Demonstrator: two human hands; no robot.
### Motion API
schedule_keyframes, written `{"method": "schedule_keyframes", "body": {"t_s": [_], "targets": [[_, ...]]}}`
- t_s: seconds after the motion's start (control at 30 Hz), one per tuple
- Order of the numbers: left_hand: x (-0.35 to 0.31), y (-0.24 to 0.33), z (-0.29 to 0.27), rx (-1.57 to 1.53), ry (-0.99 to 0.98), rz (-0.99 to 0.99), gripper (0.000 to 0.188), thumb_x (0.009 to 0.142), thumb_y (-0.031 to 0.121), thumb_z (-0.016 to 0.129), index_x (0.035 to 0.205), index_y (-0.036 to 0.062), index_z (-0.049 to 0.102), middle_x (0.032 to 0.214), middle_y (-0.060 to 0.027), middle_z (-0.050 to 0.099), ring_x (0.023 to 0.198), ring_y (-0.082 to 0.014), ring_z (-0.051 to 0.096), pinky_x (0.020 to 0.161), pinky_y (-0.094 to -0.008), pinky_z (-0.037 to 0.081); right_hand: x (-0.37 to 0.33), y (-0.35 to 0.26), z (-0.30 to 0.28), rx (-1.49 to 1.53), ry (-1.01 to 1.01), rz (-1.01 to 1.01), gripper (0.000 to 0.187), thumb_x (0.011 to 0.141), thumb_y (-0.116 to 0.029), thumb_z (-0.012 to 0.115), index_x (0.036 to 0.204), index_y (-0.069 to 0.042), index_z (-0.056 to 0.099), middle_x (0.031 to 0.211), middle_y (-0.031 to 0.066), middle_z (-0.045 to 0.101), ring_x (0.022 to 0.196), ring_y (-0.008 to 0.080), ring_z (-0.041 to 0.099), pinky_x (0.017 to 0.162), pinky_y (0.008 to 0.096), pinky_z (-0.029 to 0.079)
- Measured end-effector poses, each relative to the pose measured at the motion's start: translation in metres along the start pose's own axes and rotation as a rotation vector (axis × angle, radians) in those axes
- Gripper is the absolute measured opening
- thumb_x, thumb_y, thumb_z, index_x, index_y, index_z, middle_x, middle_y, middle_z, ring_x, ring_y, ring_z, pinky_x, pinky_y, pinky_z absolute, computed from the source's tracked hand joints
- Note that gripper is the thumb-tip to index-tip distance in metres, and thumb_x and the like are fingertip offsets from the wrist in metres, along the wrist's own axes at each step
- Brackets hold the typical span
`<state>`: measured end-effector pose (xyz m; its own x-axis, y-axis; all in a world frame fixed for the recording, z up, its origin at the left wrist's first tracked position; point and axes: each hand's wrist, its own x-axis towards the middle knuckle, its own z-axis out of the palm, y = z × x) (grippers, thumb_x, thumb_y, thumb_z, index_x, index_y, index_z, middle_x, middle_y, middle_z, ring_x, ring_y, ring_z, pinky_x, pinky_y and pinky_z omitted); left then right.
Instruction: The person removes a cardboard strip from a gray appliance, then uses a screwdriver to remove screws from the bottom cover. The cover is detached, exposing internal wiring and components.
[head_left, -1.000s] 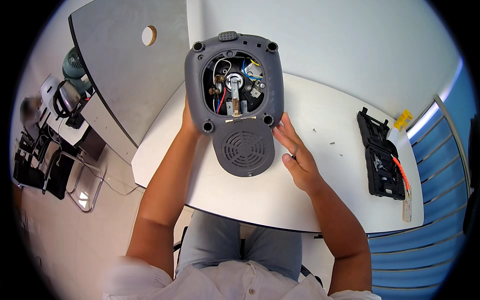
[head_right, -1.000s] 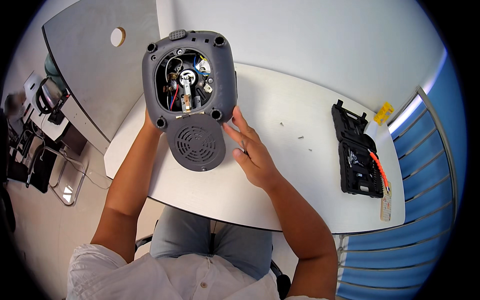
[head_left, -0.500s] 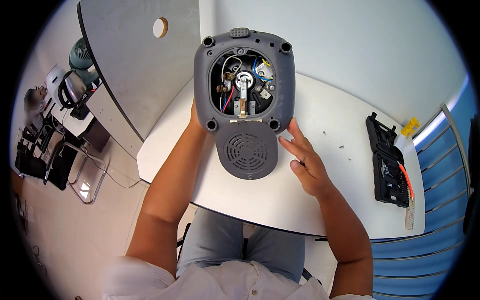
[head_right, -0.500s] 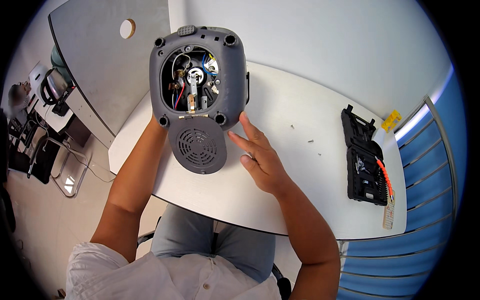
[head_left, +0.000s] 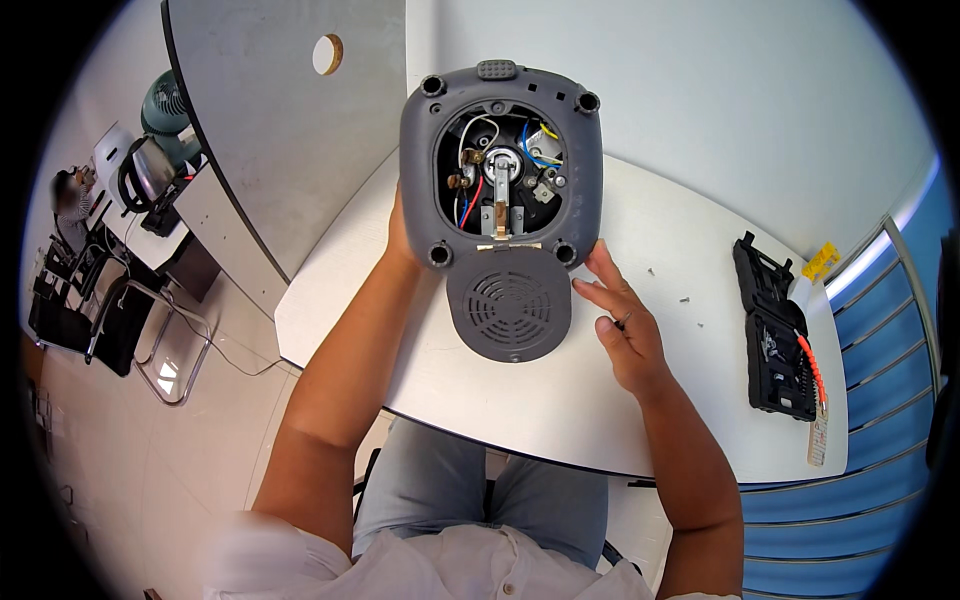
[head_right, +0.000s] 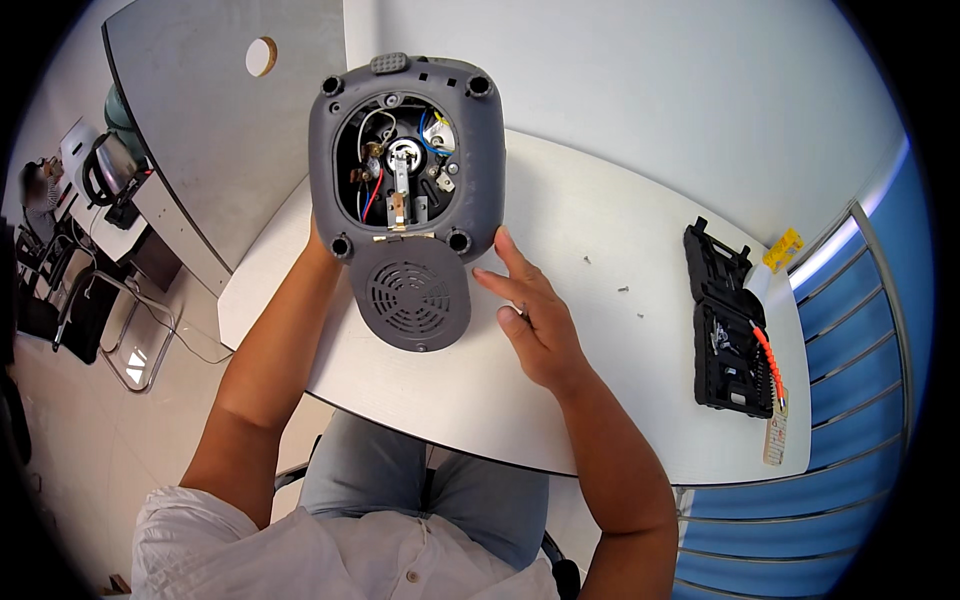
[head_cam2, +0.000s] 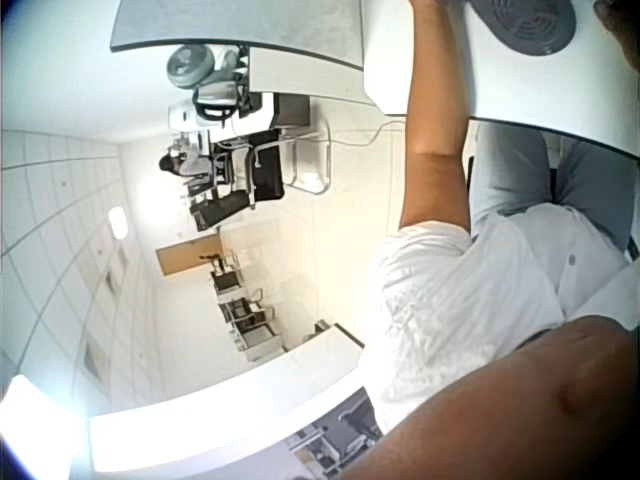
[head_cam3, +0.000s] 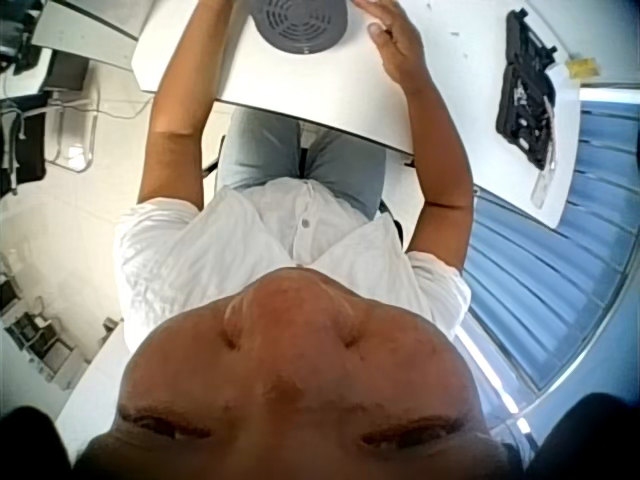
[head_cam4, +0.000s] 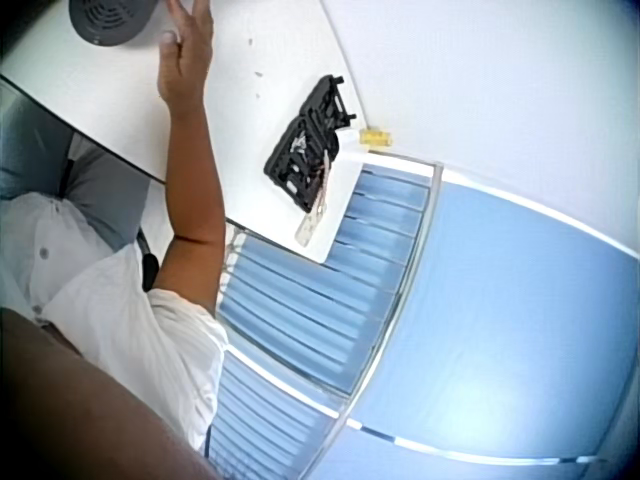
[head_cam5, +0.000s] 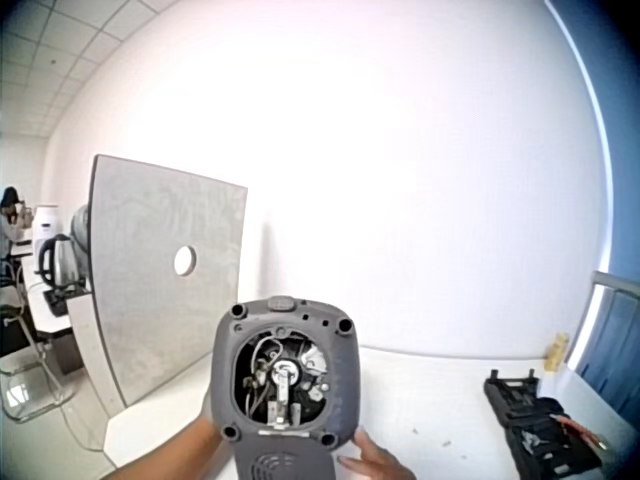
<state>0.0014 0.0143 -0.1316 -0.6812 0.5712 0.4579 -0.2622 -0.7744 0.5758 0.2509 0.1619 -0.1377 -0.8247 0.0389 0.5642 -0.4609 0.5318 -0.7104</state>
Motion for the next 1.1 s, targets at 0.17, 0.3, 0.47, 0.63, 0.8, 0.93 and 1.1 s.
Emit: {"method": "schedule_keyframes", "body": {"t_s": [0.17, 0.3, 0.47, 0.63, 0.8, 0.93, 1.1], "targets": [[0.001, 0.0, 0.002, 0.058, -0.032, 0.033, 0.04, 0.099, 0.026, 0.04, 0.132, 0.0031, 0.046, 0.125, -0.0113, 0.057, 0.107, -0.0198, 0.06, 0.093, -0.0338, 0.051, 0.0, 0.002, -0.001, 0.058, 0.019, -0.014, 0.035, 0.095, -0.009, 0.042, 0.125, 0.002, 0.055, 0.152, 0.0176, 0.027, 0.14, 0.03, 0.027, 0.112, 0.0412, 0.025], [0.001, -0.003, -0.005, 0.019, 0.02, 0.002, 0.041, 0.099, 0.027, 0.04, 0.132, 0.004, 0.045, 0.124, -0.0115, 0.057, 0.107, -0.0199, 0.06, 0.092, -0.0335, 0.052, 0.001, 0.0, -0.002, 0.125, 0.04, -0.007, 0.035, 0.094, -0.005, 0.04, 0.124, 0.003, 0.055, 0.151, 0.019, 0.027, 0.14, 0.0307, 0.028, 0.112, 0.0418, 0.024], [-0.003, -0.001, 0.002, 0.087, 0.026, 0.035, 0.04, 0.099, 0.027, 0.039, 0.132, 0.0042, 0.046, 0.123, -0.0118, 0.057, 0.106, -0.0206, 0.061, 0.092, -0.0336, 0.052, 0.002, -0.005, -0.003, 0.151, 0.052, 0.012, 0.035, 0.095, -0.005, 0.039, 0.125, 0.003, 0.054, 0.15, 0.0193, 0.028, 0.139, 0.0311, 0.029, 0.113, 0.0422, 0.024], [-0.002, 0.0, 0.01, 0.003, 0.019, 0.037, 0.041, 0.099, 0.028, 0.04, 0.131, 0.0045, 0.046, 0.124, -0.0122, 0.057, 0.107, -0.0213, 0.06, 0.092, -0.0346, 0.052, 0.001, -0.006, -0.005, 0.15, 0.037, 0.002, 0.035, 0.095, -0.006, 0.039, 0.127, 0.003, 0.053, 0.149, 0.0196, 0.03, 0.139, 0.0305, 0.029, 0.113, 0.042, 0.024], [0.0, -0.003, 0.004, -0.056, -0.029, 0.04, 0.042, 0.099, 0.03, 0.04, 0.131, 0.0047, 0.046, 0.125, -0.012, 0.057, 0.108, -0.022, 0.06, 0.093, -0.0352, 0.052, 0.001, -0.008, -0.007, 0.161, 0.051, 0.022, 0.035, 0.096, -0.006, 0.039, 0.127, 0.003, 0.053, 0.147, 0.0199, 0.035, 0.138, 0.0298, 0.031, 0.112, 0.0417, 0.025], [0.001, -0.005, -0.002, -0.02, -0.036, 0.035, 0.046, 0.1, 0.036, 0.035, 0.134, 0.0063, 0.044, 0.127, -0.0125, 0.054, 0.112, -0.0239, 0.057, 0.097, -0.0374, 0.049, 0.001, -0.006, -0.008, 0.204, 0.064, 0.022, 0.036, 0.097, -0.008, 0.037, 0.128, 0.002, 0.051, 0.145, 0.0194, 0.039, 0.137, 0.0292, 0.034, 0.111, 0.0418, 0.027], [-0.013, -0.005, 0.01, -0.067, 0.056, -0.031, 0.056, 0.101, 0.047, 0.019, 0.139, 0.0101, 0.039, 0.134, -0.0132, 0.049, 0.12, -0.0274, 0.051, 0.104, -0.0419, 0.042, -0.001, -0.011, -0.008, 0.425, 0.204, 0.178, 0.036, 0.099, -0.014, 0.035, 0.129, 0.001, 0.049, 0.141, 0.0185, 0.043, 0.131, 0.0294, 0.043, 0.108, 0.0425, 0.034]]}}
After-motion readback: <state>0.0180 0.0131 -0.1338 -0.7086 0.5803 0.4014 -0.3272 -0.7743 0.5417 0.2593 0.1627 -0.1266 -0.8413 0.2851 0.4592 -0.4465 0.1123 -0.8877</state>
